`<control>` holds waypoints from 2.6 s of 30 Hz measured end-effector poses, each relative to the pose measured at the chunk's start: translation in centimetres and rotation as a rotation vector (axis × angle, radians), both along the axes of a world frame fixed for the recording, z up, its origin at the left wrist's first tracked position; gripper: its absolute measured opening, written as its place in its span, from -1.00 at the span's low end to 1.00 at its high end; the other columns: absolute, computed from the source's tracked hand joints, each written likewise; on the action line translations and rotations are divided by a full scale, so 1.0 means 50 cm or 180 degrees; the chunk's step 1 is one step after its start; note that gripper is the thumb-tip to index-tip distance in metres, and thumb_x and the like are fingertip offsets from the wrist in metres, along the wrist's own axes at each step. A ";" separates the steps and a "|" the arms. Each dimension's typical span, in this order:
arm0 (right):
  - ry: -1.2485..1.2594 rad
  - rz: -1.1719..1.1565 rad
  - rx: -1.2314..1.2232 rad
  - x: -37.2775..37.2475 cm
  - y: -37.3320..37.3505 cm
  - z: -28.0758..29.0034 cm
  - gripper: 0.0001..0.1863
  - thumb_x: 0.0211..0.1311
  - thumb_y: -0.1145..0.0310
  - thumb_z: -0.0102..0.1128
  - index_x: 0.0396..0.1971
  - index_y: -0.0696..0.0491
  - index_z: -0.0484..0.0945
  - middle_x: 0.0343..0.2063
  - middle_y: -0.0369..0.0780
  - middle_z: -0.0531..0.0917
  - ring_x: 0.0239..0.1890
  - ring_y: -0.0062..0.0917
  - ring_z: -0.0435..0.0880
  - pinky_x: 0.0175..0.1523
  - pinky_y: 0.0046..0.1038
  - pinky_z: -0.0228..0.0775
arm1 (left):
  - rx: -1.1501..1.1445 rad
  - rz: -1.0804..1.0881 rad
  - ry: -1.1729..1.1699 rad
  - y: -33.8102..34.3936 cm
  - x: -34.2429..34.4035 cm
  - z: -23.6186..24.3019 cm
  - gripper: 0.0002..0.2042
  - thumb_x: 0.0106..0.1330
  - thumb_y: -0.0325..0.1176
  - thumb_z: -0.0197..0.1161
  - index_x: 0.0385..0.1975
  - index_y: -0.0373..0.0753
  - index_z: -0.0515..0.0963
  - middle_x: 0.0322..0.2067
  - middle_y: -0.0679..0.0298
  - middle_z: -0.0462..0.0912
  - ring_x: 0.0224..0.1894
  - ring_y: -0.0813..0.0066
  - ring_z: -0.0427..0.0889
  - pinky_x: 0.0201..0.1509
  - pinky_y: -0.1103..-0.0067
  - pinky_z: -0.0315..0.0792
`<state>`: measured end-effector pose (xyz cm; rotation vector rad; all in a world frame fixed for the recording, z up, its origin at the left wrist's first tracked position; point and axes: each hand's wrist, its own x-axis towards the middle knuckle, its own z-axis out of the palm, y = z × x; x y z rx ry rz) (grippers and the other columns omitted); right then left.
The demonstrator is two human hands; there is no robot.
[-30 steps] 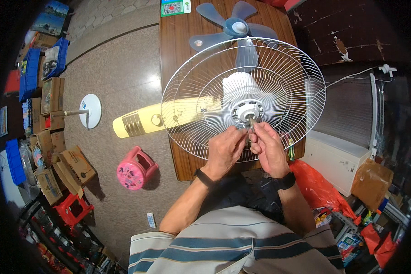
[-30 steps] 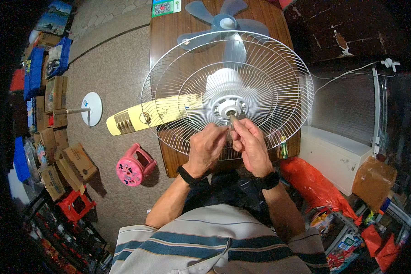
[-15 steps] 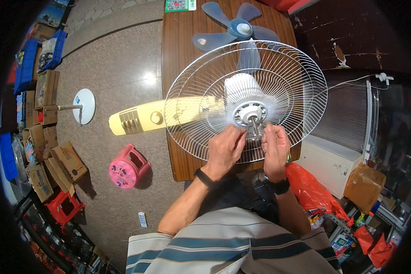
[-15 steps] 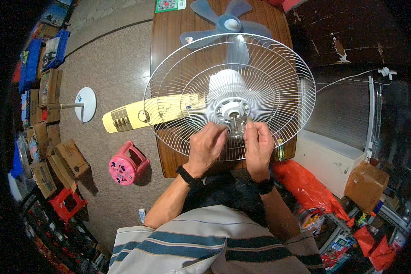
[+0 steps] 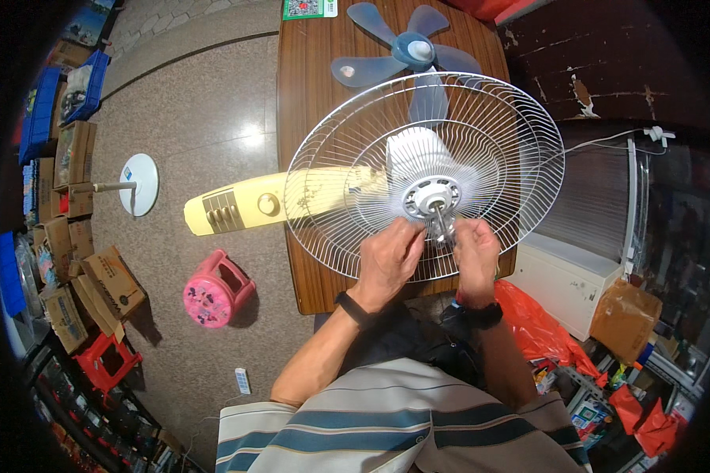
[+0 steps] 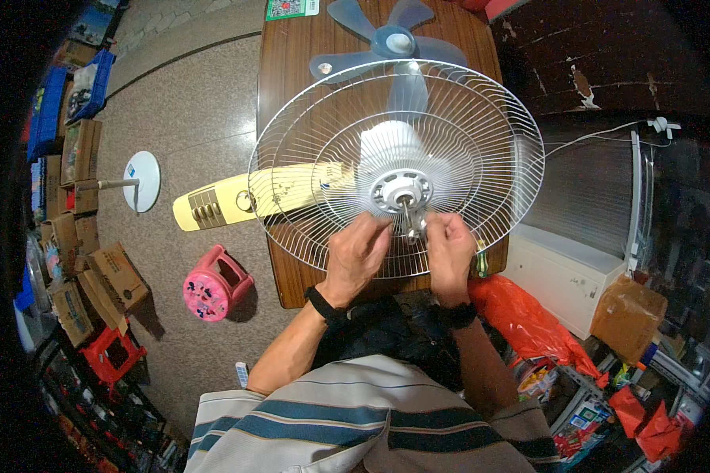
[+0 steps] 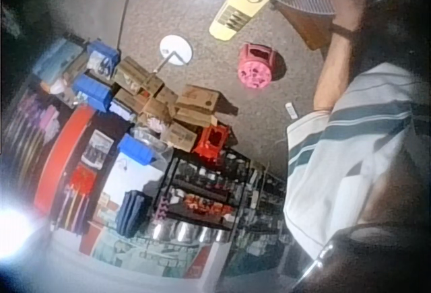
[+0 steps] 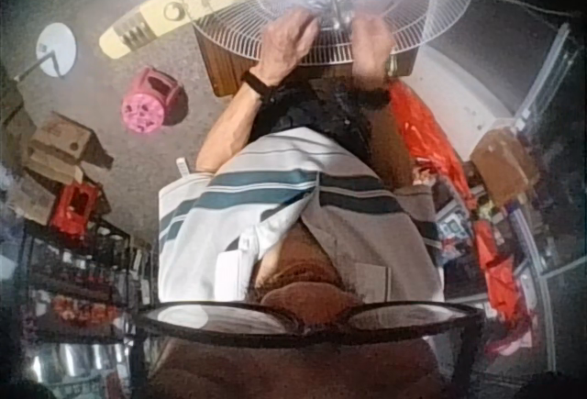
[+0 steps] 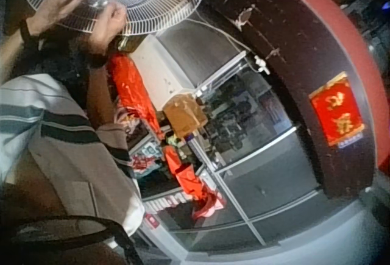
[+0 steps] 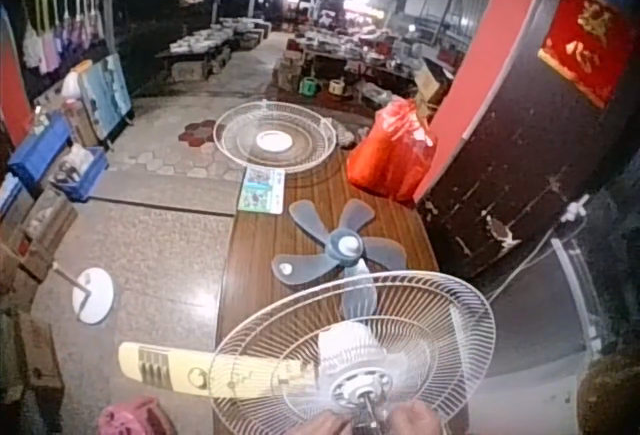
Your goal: The person disassembles the front cage and blades of an electric fan, then uses a screwdriver to loosen and adjust components on the central motor shaft.
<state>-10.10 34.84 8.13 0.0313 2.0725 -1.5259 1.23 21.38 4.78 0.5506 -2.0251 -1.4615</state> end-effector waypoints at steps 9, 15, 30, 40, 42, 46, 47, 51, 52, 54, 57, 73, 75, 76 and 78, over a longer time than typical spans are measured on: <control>-0.1342 0.0318 -0.0862 0.051 -0.030 0.007 -0.88 0.67 0.32 0.11 -0.12 0.04 0.52 -0.51 -0.52 0.37 -0.56 -0.85 0.21 -0.48 -0.68 0.06 | 0.0255 0.0012 0.0061 -0.002 0.001 0.016 -0.90 0.38 -0.56 0.37 -0.17 -0.37 0.64 -0.43 0.12 0.61 -0.47 0.25 0.65 -0.40 0.41 0.50; -0.1697 0.0165 -0.0894 0.057 -0.028 0.033 -0.84 0.67 0.25 0.10 -0.09 0.02 0.50 -0.48 -0.45 0.41 -0.54 -0.79 0.26 -0.43 -0.66 0.13 | 0.0378 -0.0040 -0.0088 -0.010 0.011 0.003 -0.92 0.42 -0.54 0.33 -0.17 -0.38 0.64 -0.40 0.10 0.65 -0.45 0.24 0.69 -0.38 0.42 0.52; -0.1273 0.0174 -0.1037 0.084 -0.013 0.014 -0.81 0.71 0.26 0.05 -0.09 0.06 0.50 -0.42 -0.39 0.48 -0.51 -0.77 0.32 -0.41 -0.68 0.18 | 0.0672 0.0335 0.0096 -0.009 -0.015 0.010 -0.92 0.40 -0.58 0.33 -0.17 -0.36 0.63 -0.37 0.10 0.66 -0.42 0.26 0.69 -0.34 0.44 0.52; -0.1273 0.0104 -0.0853 0.085 0.001 0.002 -0.84 0.67 0.28 0.12 -0.12 0.05 0.52 -0.46 -0.40 0.50 -0.54 -0.78 0.33 -0.43 -0.67 0.15 | 0.0351 -0.0279 -0.0063 0.012 0.021 -0.024 -0.87 0.45 -0.55 0.29 -0.08 -0.38 0.66 -0.38 0.15 0.66 -0.39 0.33 0.69 -0.29 0.46 0.55; -0.1051 0.0173 -0.0575 0.086 0.002 -0.001 -0.83 0.66 0.29 0.15 -0.14 0.08 0.53 -0.46 -0.43 0.50 -0.54 -0.83 0.30 -0.46 -0.68 0.15 | 0.0669 -0.0022 -0.0021 0.010 0.017 -0.018 -0.87 0.44 -0.54 0.28 -0.09 -0.37 0.66 -0.38 0.09 0.67 -0.40 0.21 0.70 -0.29 0.41 0.55; -0.0732 0.0401 -0.0420 0.090 0.011 -0.006 -0.83 0.65 0.31 0.16 -0.17 0.09 0.54 -0.47 -0.45 0.48 -0.53 -0.84 0.30 -0.46 -0.68 0.12 | 0.1934 0.0344 -0.0146 0.011 -0.013 0.005 -0.86 0.48 -0.46 0.27 -0.10 -0.38 0.68 -0.39 0.00 0.71 -0.41 0.12 0.72 -0.27 0.36 0.56; -0.0732 0.0440 -0.0410 0.091 0.020 -0.012 -0.84 0.64 0.33 0.15 -0.19 0.09 0.56 -0.47 -0.45 0.48 -0.53 -0.84 0.29 -0.45 -0.67 0.11 | 0.2087 0.0000 -0.0386 0.010 -0.014 0.018 -0.83 0.49 -0.41 0.28 -0.13 -0.39 0.69 -0.39 -0.01 0.75 -0.40 0.22 0.74 -0.28 0.39 0.55; -0.0801 0.0809 -0.0055 0.063 0.039 0.010 -0.86 0.61 0.41 0.13 -0.17 0.13 0.62 -0.45 -0.44 0.50 -0.49 -0.79 0.33 -0.37 -0.64 0.18 | 0.1828 -0.0035 -0.0378 0.045 -0.026 -0.008 -0.83 0.50 -0.38 0.28 -0.16 -0.38 0.69 -0.46 0.07 0.70 -0.47 0.36 0.66 -0.32 0.46 0.51; -0.0794 0.0807 -0.0057 0.054 0.045 0.012 -0.86 0.61 0.41 0.13 -0.17 0.13 0.62 -0.45 -0.44 0.50 -0.49 -0.79 0.33 -0.37 -0.64 0.18 | 0.1825 -0.0039 -0.0372 0.050 -0.025 -0.009 -0.83 0.50 -0.38 0.28 -0.16 -0.38 0.69 -0.46 0.07 0.70 -0.47 0.36 0.66 -0.32 0.46 0.51; -0.0391 0.0631 -0.0040 0.035 0.047 0.015 -0.85 0.61 0.41 0.14 -0.10 0.14 0.65 -0.41 -0.42 0.54 -0.40 -0.75 0.40 -0.25 -0.61 0.26 | 0.2021 -0.0121 -0.0411 0.055 -0.019 -0.006 -0.83 0.50 -0.38 0.29 -0.17 -0.39 0.67 -0.45 0.07 0.69 -0.46 0.35 0.65 -0.31 0.46 0.51; -0.0082 0.0697 0.0027 0.015 0.028 0.017 -0.77 0.63 0.37 0.15 0.04 0.19 0.67 -0.33 -0.36 0.62 -0.22 -0.69 0.55 -0.04 -0.57 0.42 | 0.2131 -0.0317 -0.0282 0.084 -0.016 -0.006 -0.82 0.54 -0.38 0.25 -0.12 -0.39 0.67 -0.42 0.19 0.68 -0.41 0.50 0.59 -0.30 0.54 0.48; -0.0563 0.0603 -0.0717 -0.047 -0.034 0.028 -0.69 0.64 0.19 0.23 -0.03 0.18 0.66 -0.36 -0.36 0.62 -0.31 -0.73 0.50 -0.15 -0.64 0.37 | 0.1895 -0.0523 -0.0337 0.086 -0.019 0.007 -0.79 0.53 -0.36 0.29 -0.09 -0.39 0.73 -0.37 0.06 0.77 -0.38 0.34 0.70 -0.25 0.48 0.55; -0.0482 0.0654 -0.0421 -0.052 -0.041 0.038 -0.68 0.64 0.19 0.23 -0.04 0.18 0.66 -0.40 -0.38 0.57 -0.37 -0.74 0.44 -0.23 -0.65 0.33 | 0.1832 -0.0559 -0.0291 0.082 -0.016 0.006 -0.78 0.54 -0.35 0.31 -0.07 -0.41 0.73 -0.39 0.13 0.77 -0.40 0.52 0.65 -0.28 0.54 0.52; -0.0455 0.0668 -0.0320 -0.054 -0.043 0.042 -0.68 0.63 0.19 0.23 -0.05 0.19 0.66 -0.42 -0.39 0.56 -0.38 -0.75 0.43 -0.26 -0.65 0.32 | 0.1857 -0.0568 -0.0270 0.079 -0.013 0.008 -0.78 0.55 -0.35 0.31 -0.07 -0.41 0.73 -0.38 0.13 0.77 -0.38 0.52 0.65 -0.26 0.55 0.53; -0.0341 0.0724 -0.0294 -0.055 -0.049 0.048 -0.68 0.64 0.18 0.23 -0.06 0.19 0.67 -0.43 -0.40 0.55 -0.41 -0.75 0.41 -0.29 -0.66 0.29 | 0.1882 -0.0571 -0.0249 0.074 -0.009 0.005 -0.78 0.55 -0.35 0.31 -0.07 -0.41 0.73 -0.37 0.14 0.78 -0.36 0.53 0.66 -0.24 0.55 0.53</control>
